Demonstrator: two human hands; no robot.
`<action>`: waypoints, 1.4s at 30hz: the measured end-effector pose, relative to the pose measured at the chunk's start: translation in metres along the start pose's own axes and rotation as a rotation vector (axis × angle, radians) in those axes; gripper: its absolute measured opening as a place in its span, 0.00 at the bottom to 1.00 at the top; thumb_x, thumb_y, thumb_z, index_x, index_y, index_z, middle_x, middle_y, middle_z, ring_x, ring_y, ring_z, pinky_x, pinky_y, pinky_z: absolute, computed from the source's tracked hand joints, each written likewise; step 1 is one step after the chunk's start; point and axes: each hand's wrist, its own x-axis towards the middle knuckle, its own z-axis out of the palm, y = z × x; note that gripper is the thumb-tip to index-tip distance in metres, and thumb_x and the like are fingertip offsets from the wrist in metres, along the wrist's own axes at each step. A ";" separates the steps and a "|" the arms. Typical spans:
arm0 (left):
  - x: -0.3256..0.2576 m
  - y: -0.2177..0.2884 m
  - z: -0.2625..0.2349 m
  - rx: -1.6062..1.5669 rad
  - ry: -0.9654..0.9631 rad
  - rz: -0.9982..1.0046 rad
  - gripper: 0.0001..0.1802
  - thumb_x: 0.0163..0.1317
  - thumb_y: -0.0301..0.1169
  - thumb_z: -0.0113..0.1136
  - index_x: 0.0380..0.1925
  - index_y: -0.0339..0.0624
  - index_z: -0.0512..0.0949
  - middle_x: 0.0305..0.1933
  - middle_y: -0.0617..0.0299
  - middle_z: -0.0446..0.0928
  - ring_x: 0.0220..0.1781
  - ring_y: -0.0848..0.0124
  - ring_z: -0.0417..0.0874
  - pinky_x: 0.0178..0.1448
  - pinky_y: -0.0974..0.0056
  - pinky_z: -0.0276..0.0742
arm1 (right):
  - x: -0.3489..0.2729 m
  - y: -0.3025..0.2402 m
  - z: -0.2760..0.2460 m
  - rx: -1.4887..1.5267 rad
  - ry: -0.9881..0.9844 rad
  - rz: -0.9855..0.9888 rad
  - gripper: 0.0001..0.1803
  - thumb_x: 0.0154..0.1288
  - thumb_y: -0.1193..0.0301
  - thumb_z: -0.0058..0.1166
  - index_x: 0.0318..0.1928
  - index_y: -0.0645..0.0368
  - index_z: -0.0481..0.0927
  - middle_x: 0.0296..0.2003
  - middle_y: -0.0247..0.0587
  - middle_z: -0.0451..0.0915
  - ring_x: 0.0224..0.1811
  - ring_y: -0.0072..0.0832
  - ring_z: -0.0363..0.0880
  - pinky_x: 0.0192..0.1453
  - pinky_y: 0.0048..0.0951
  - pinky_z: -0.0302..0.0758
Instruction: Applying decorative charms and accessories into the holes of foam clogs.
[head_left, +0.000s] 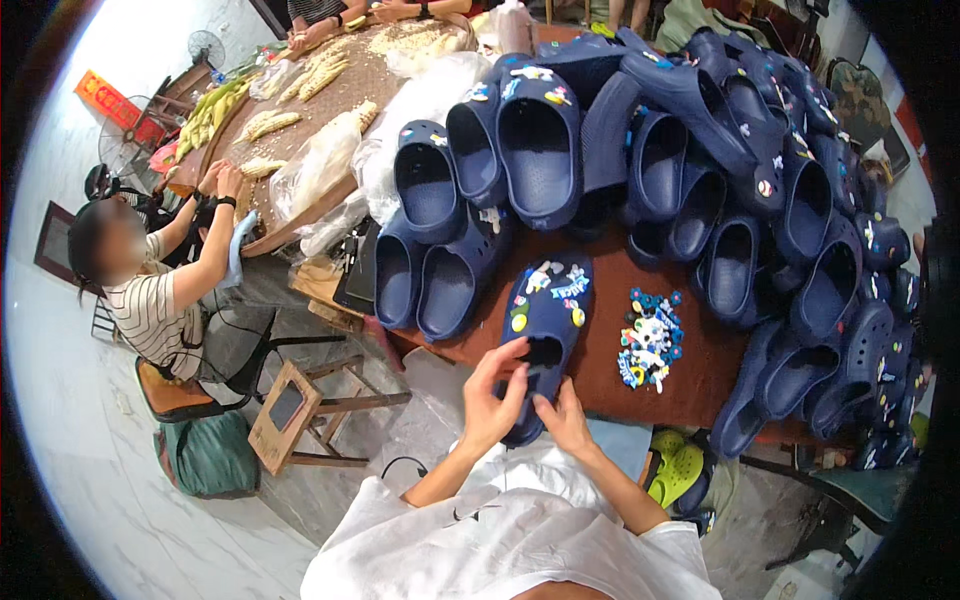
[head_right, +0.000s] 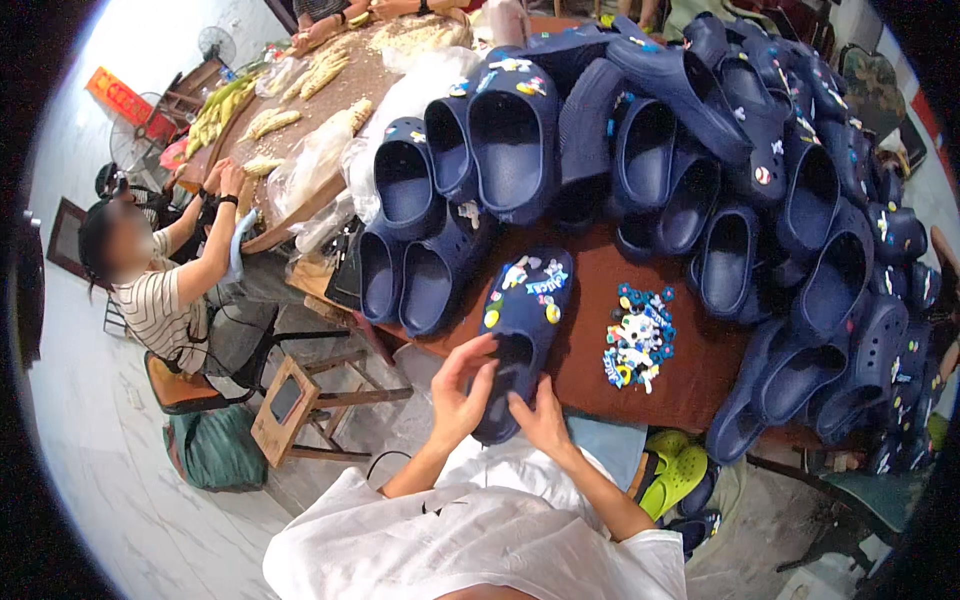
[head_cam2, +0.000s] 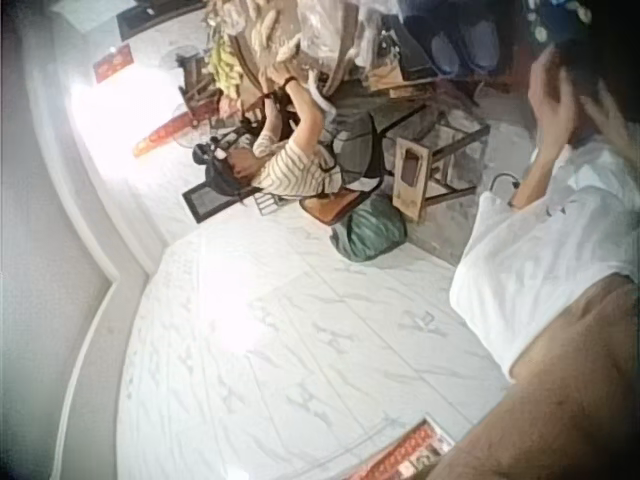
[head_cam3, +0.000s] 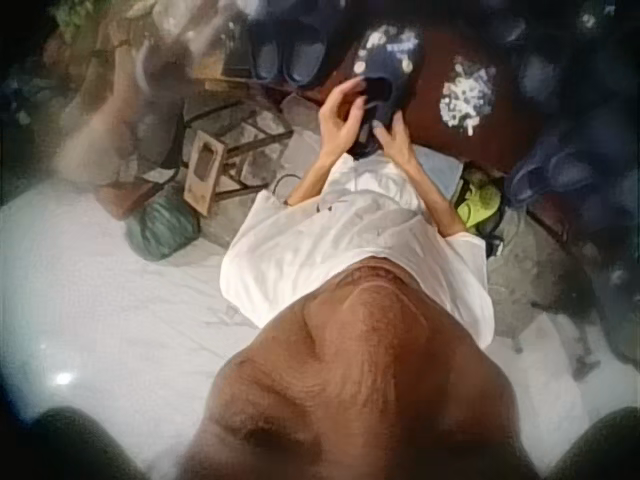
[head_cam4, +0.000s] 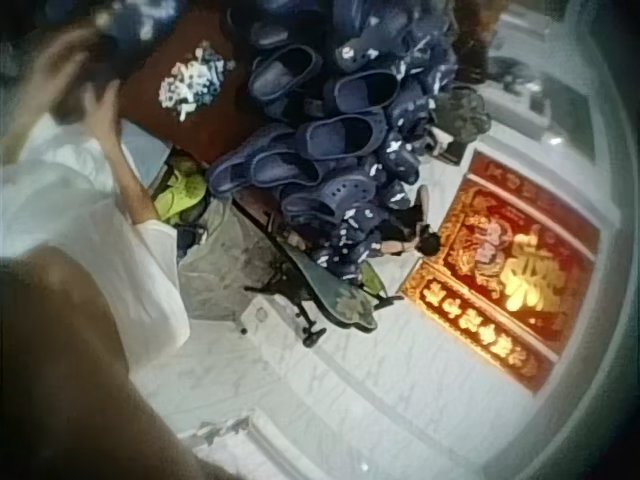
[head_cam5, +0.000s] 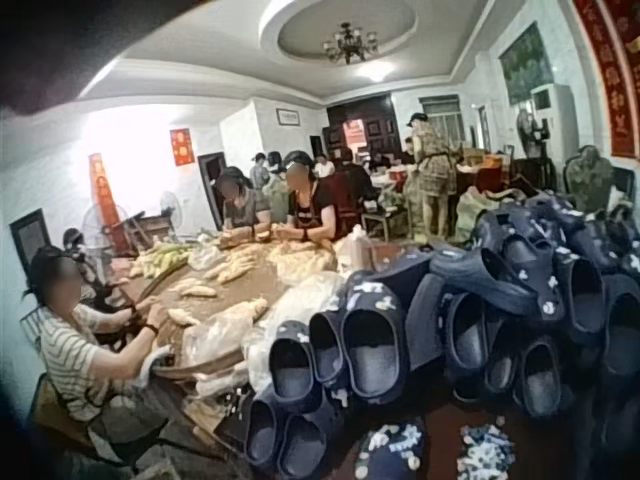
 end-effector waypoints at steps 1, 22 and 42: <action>0.000 -0.001 -0.007 0.088 0.044 0.059 0.21 0.62 0.18 0.57 0.56 0.37 0.77 0.50 0.56 0.80 0.45 0.71 0.82 0.50 0.68 0.77 | -0.004 0.000 0.000 -0.064 0.031 -0.028 0.27 0.66 0.68 0.57 0.59 0.68 0.64 0.50 0.56 0.77 0.52 0.41 0.79 0.56 0.39 0.74; -0.002 -0.001 -0.001 -0.161 -0.518 -0.140 0.51 0.58 0.32 0.70 0.75 0.41 0.48 0.71 0.45 0.62 0.69 0.59 0.71 0.67 0.58 0.71 | 0.002 -0.094 -0.044 0.095 0.176 -0.160 0.40 0.62 0.60 0.54 0.68 0.68 0.55 0.59 0.50 0.68 0.60 0.35 0.69 0.67 0.37 0.65; 0.018 -0.001 -0.032 -0.207 0.075 0.068 0.34 0.60 0.26 0.50 0.68 0.29 0.59 0.65 0.50 0.67 0.68 0.62 0.66 0.73 0.61 0.55 | 0.007 -0.121 -0.029 -0.173 -0.133 -0.291 0.26 0.70 0.66 0.54 0.64 0.64 0.68 0.46 0.47 0.79 0.42 0.30 0.81 0.49 0.31 0.78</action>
